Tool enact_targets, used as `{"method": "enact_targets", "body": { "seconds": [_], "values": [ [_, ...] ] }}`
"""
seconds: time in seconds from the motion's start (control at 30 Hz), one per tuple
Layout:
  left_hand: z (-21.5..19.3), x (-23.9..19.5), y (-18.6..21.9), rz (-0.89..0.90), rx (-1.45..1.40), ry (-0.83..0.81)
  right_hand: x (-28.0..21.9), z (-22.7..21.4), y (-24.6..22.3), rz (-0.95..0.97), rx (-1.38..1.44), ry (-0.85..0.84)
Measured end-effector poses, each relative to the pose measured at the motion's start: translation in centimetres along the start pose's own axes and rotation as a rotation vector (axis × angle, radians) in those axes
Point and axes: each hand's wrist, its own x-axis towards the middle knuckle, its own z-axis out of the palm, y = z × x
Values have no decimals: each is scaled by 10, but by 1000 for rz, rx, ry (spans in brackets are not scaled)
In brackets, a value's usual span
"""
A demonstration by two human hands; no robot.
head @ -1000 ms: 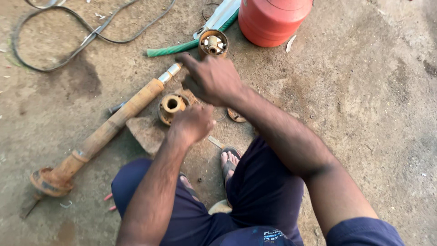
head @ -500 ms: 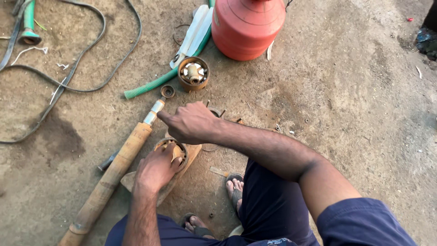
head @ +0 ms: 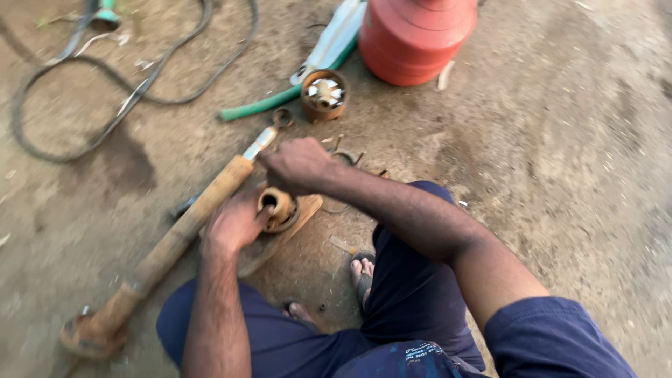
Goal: The person sits on the ground and uses a hammer and chisel to chip away at a cylindrical metal part placed on a wooden block. They repeatedly strike the part, adjust its position, and continue chipping along its edge.
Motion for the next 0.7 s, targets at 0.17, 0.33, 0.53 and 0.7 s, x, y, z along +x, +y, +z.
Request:
{"method": "enact_targets", "body": {
  "seconds": [0.17,0.33,0.53,0.7],
  "values": [
    [3,-10,-5,-55,-15,64,-11,-4,3,47,68,63],
    [15,-41,-9,-133,-25,136,-31,-1,11,31,187,84],
    [42,-84,-5,-156,-101,210,-65,19,16,99,289,42],
    [55,-104,-7,-69,-14,345,-92,54,41,27,266,175]
  ]
}}
